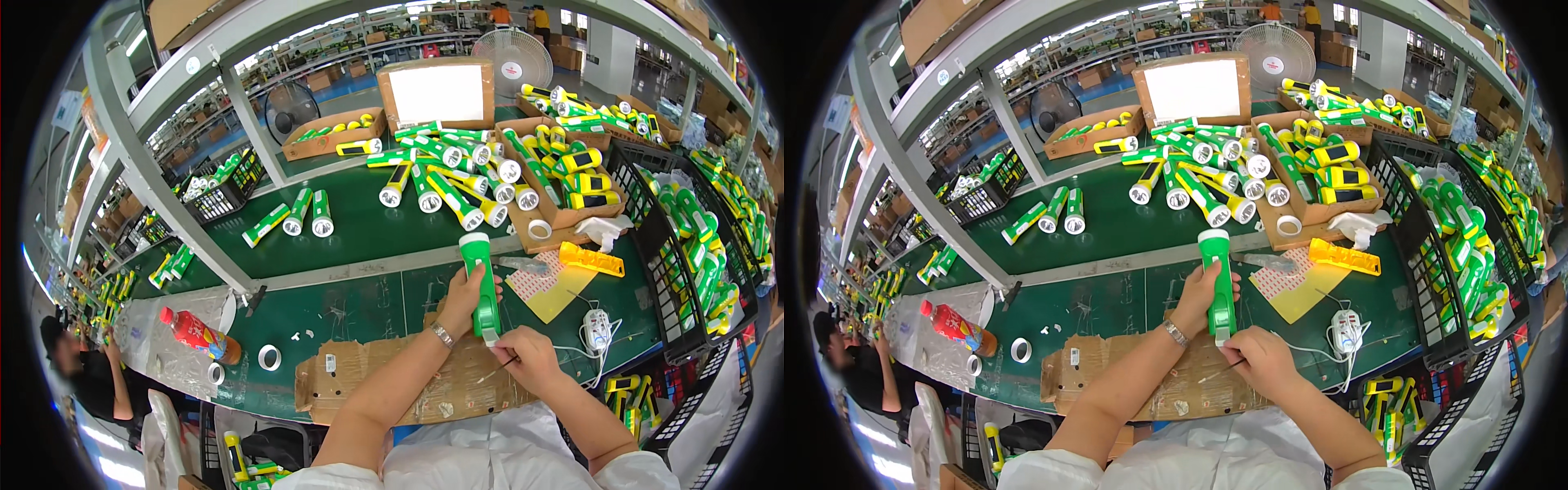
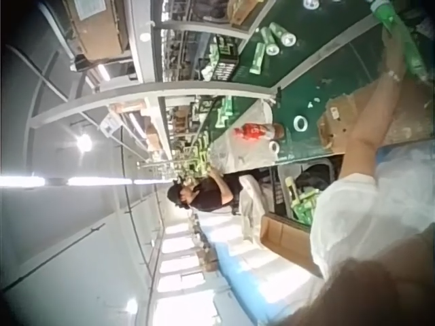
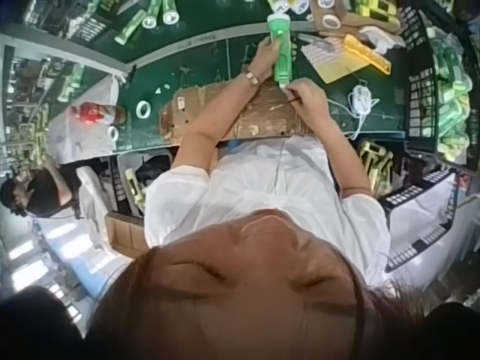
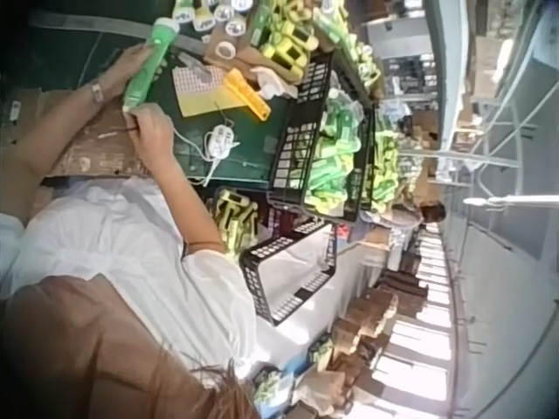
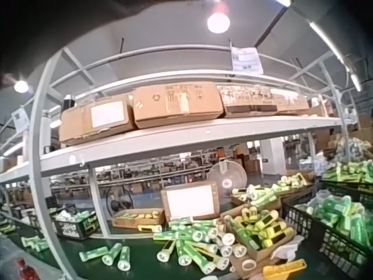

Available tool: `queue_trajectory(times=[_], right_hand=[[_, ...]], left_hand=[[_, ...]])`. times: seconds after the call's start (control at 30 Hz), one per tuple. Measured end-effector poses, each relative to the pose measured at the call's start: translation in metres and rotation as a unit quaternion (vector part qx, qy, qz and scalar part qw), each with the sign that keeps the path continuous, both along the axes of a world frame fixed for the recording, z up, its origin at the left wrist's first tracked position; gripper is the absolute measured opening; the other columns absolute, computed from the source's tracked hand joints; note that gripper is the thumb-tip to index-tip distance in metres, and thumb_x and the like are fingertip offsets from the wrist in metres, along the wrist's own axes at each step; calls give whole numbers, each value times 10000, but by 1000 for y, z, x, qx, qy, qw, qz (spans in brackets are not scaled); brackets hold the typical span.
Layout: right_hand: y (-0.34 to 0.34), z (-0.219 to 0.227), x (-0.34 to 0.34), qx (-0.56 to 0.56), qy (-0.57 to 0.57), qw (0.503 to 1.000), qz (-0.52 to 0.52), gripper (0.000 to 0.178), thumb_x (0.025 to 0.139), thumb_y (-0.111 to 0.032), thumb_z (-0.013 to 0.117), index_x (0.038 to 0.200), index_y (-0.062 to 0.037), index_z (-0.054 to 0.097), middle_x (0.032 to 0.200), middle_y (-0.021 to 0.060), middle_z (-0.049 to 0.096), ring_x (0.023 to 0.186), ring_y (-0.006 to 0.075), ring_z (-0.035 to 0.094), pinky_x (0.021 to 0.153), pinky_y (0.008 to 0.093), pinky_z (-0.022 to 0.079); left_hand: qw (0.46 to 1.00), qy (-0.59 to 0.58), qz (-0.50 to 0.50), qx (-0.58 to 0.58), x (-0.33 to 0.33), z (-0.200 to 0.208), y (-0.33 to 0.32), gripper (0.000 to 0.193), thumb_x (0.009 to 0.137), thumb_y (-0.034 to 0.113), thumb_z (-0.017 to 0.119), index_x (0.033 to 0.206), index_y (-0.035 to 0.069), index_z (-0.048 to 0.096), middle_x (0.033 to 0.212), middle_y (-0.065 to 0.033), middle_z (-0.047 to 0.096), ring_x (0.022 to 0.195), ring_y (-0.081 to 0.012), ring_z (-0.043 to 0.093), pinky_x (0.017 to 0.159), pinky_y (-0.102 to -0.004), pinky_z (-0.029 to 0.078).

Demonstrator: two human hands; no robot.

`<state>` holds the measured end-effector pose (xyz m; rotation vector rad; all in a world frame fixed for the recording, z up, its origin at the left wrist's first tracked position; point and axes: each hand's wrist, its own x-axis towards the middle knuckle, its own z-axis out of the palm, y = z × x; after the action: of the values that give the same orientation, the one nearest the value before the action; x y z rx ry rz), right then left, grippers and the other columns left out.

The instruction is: Assembling and labeling plastic flashlight bodies on a factory production line.

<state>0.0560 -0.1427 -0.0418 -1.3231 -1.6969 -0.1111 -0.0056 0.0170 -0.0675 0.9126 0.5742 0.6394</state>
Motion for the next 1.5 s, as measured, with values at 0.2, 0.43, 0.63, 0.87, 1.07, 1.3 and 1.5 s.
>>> queue_trajectory(times=[0.2,0.43,0.63,0.87,1.07,1.3,1.5], right_hand=[[2,0,-11,7,20,1000,-14,248,684,-7,694,828,-67,501,671,74,551,561,232,547,462,314,434],[6,-13,-16,-35,128,990,-38,267,697,-63,710,853,-56,494,702,62,540,567,171,539,471,280,426],[23,-18,-2,-84,365,918,-130,332,794,-253,666,926,-34,455,735,18,497,482,58,389,410,210,329],[-3,-2,31,-290,758,491,316,559,891,-548,343,1045,-35,503,788,87,579,424,71,352,353,191,239],[-21,32,74,157,261,930,-208,401,841,-404,535,1038,-55,525,769,20,572,585,66,503,491,190,366],[-83,63,194,28,638,744,-196,430,869,-468,465,970,-58,545,600,16,487,344,61,297,316,195,182],[-137,71,295,209,748,617,-127,452,830,-439,577,897,2,506,627,33,425,408,74,316,333,178,225]], left_hand=[[998,20,-26,-59,-1,0,1,382,875,389,516,1027,43,460,848,-123,596,698,-183,585,601,-340,527],[998,39,-29,-32,-4,6,1,343,912,349,452,1038,31,464,855,-100,583,699,-161,562,596,-315,514],[999,-6,-37,16,-2,14,-12,325,925,320,437,1073,31,442,904,-105,576,731,-165,570,635,-314,510],[976,-59,-204,36,3,58,-30,410,942,355,381,1258,95,351,1179,-124,509,1024,-178,517,822,-332,462],[716,214,7,664,33,22,54,452,812,91,530,1251,97,420,1170,-109,510,1105,-284,463,897,-392,374],[429,313,55,845,62,-15,139,333,801,102,492,1117,195,537,1161,-99,520,1139,-346,417,950,-526,297],[496,229,98,832,65,0,136,420,665,58,635,1069,101,529,1034,-98,547,1069,-294,464,951,-448,338]])
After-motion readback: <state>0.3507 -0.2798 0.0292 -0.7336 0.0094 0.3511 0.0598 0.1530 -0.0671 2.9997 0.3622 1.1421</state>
